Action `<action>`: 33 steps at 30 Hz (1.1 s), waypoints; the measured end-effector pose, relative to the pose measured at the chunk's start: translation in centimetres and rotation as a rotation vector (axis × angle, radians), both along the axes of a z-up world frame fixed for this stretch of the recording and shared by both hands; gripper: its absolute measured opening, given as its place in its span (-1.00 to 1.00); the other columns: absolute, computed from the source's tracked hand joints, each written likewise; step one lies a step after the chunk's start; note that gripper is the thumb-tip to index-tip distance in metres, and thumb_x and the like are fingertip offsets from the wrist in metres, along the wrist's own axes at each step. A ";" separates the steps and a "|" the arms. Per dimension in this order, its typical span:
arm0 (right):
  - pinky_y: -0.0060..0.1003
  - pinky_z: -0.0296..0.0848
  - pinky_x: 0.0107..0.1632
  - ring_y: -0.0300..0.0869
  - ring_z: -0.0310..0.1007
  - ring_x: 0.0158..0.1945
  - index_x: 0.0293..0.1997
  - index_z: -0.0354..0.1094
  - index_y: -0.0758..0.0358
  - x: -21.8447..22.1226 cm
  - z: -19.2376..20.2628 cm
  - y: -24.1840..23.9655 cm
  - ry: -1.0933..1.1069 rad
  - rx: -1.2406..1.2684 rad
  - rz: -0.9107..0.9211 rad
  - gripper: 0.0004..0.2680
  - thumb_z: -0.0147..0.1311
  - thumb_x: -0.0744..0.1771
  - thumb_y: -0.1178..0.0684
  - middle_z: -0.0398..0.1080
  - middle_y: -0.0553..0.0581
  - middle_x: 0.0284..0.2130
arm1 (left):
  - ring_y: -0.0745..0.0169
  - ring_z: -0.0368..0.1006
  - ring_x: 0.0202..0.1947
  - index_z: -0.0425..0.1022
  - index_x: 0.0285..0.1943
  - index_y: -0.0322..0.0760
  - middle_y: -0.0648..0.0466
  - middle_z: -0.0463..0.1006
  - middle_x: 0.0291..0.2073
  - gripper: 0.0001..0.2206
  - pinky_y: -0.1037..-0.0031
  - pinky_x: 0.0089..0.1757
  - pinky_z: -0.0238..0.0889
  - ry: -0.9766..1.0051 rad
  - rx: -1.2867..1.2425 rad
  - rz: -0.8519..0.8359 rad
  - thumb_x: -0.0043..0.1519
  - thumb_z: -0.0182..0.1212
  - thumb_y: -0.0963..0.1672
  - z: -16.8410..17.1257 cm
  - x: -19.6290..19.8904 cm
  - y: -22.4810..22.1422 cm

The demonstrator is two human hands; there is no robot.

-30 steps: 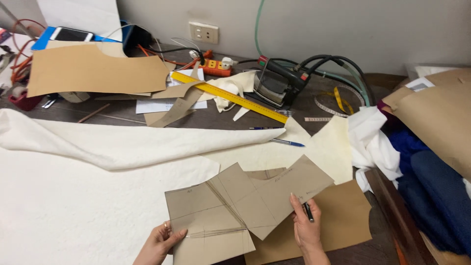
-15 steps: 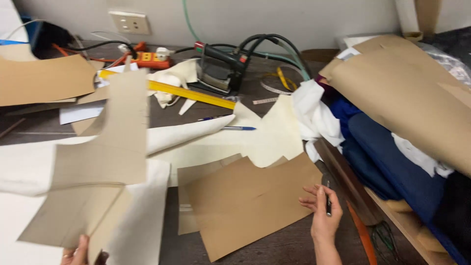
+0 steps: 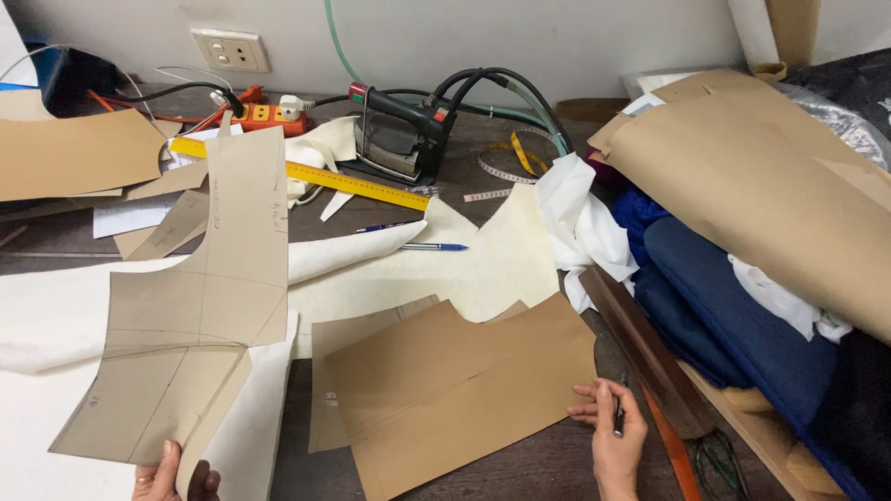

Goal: Marking garment patterns with a pen and ruler and organizing the cardboard pieces on a work table.

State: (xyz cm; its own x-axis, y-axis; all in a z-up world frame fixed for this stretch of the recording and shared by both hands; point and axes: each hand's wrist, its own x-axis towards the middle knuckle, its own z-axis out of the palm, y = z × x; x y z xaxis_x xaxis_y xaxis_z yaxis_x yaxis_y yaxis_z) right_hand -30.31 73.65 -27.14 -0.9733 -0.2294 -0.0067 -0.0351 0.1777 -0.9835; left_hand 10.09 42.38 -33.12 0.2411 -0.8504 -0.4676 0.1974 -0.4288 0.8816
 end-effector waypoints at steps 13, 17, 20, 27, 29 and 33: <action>-0.30 0.47 -0.41 -0.05 0.48 -0.57 -0.10 0.25 0.40 -1.6 0.4 -2.0 0.041 -0.005 0.058 -0.81 -0.21 0.41 0.05 0.49 0.35 -0.34 | 0.38 0.18 -0.73 0.42 0.04 0.09 0.13 0.35 -0.56 -0.80 0.63 -0.69 0.09 -0.074 -0.056 0.067 0.29 0.16 0.02 2.1 -2.0 2.5; -0.23 0.50 -0.36 0.01 0.49 -0.51 -0.09 0.26 0.45 -1.4 1.7 -2.4 -0.016 0.040 0.050 -0.78 -0.21 0.40 0.03 0.48 0.39 -0.29 | 0.40 0.19 -0.68 0.43 0.05 0.24 0.16 0.33 -0.56 -0.80 0.66 -0.63 0.11 -0.074 0.000 0.057 0.27 0.15 0.05 2.8 -1.6 2.6; -0.24 0.49 -0.35 -0.01 0.49 -0.52 -0.09 0.27 0.42 -1.6 1.3 -2.2 -0.016 0.040 0.038 -0.79 -0.20 0.40 0.04 0.48 0.39 -0.30 | 0.35 0.22 -0.66 0.44 0.05 0.22 0.12 0.35 -0.55 -0.79 0.66 -0.61 0.17 -0.090 0.023 0.040 0.27 0.17 0.06 3.0 -1.6 2.5; -0.19 0.50 -0.36 0.01 0.50 -0.49 -0.06 0.28 0.44 -1.1 2.9 -2.2 -0.013 0.069 0.037 -0.77 -0.20 0.40 0.03 0.48 0.36 -0.28 | 0.50 0.24 -0.55 0.41 -0.04 0.16 0.19 0.33 -0.53 -0.82 0.73 -0.57 0.17 -0.083 0.069 0.017 0.27 0.19 0.07 4.4 -2.8 2.9; -0.20 0.50 -0.37 0.02 0.50 -0.50 -0.07 0.26 0.44 -1.3 2.4 -2.0 0.006 0.062 0.033 -0.78 -0.20 0.40 0.03 0.48 0.38 -0.29 | 0.47 0.21 -0.61 0.40 -0.07 0.14 0.17 0.31 -0.57 -0.84 0.71 -0.59 0.18 -0.049 0.035 0.029 0.28 0.19 0.06 3.2 -2.4 2.7; -0.22 0.50 -0.36 0.00 0.49 -0.53 -0.07 0.26 0.42 -1.5 1.2 -1.8 0.012 0.023 0.032 -0.79 -0.20 0.40 0.04 0.48 0.37 -0.30 | 0.46 0.18 -0.66 0.42 -0.06 0.19 0.17 0.28 -0.59 -0.87 0.70 -0.63 0.12 -0.012 -0.009 0.062 0.28 0.20 0.03 2.3 -1.7 2.0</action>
